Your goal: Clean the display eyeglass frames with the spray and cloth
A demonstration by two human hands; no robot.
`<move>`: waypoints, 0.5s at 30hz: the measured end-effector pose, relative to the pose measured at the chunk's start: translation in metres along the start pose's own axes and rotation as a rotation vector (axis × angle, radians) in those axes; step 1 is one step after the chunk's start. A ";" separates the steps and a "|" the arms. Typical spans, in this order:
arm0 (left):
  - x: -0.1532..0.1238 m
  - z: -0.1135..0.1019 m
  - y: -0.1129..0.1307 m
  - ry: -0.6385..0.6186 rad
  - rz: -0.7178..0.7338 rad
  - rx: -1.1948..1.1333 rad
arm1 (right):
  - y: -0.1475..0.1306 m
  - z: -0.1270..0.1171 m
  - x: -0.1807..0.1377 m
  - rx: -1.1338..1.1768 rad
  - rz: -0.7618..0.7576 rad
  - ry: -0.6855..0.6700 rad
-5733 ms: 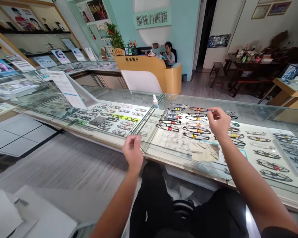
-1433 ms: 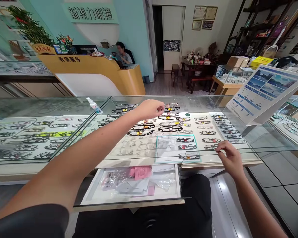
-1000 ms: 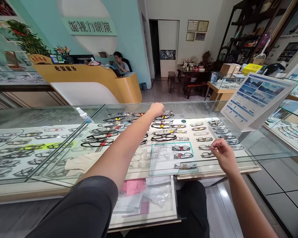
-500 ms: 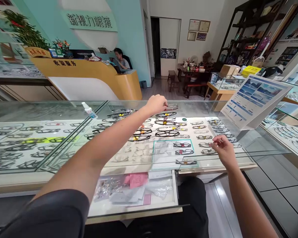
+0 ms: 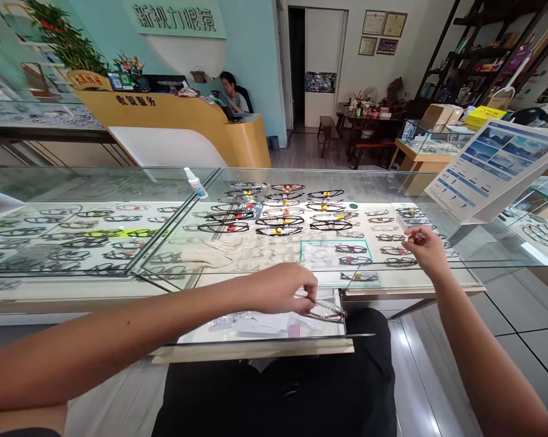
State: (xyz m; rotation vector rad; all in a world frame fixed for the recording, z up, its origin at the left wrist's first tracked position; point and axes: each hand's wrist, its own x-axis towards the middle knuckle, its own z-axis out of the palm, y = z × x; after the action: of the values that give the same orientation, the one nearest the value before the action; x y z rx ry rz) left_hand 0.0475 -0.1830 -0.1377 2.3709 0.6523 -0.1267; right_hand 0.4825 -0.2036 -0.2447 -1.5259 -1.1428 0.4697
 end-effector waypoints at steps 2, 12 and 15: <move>0.005 0.022 -0.016 -0.042 -0.061 -0.106 | -0.001 0.004 0.003 0.002 0.001 0.001; 0.083 0.091 -0.105 0.205 -0.240 -0.014 | -0.005 0.005 -0.001 0.099 0.037 -0.058; 0.116 0.090 -0.128 0.305 -0.280 0.033 | -0.004 0.003 -0.001 0.116 -0.013 -0.078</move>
State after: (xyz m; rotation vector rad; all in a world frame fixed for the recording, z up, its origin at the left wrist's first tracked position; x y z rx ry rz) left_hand 0.0934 -0.1075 -0.3112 2.3393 1.1343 0.1070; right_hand 0.4778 -0.2026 -0.2421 -1.4091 -1.1642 0.5811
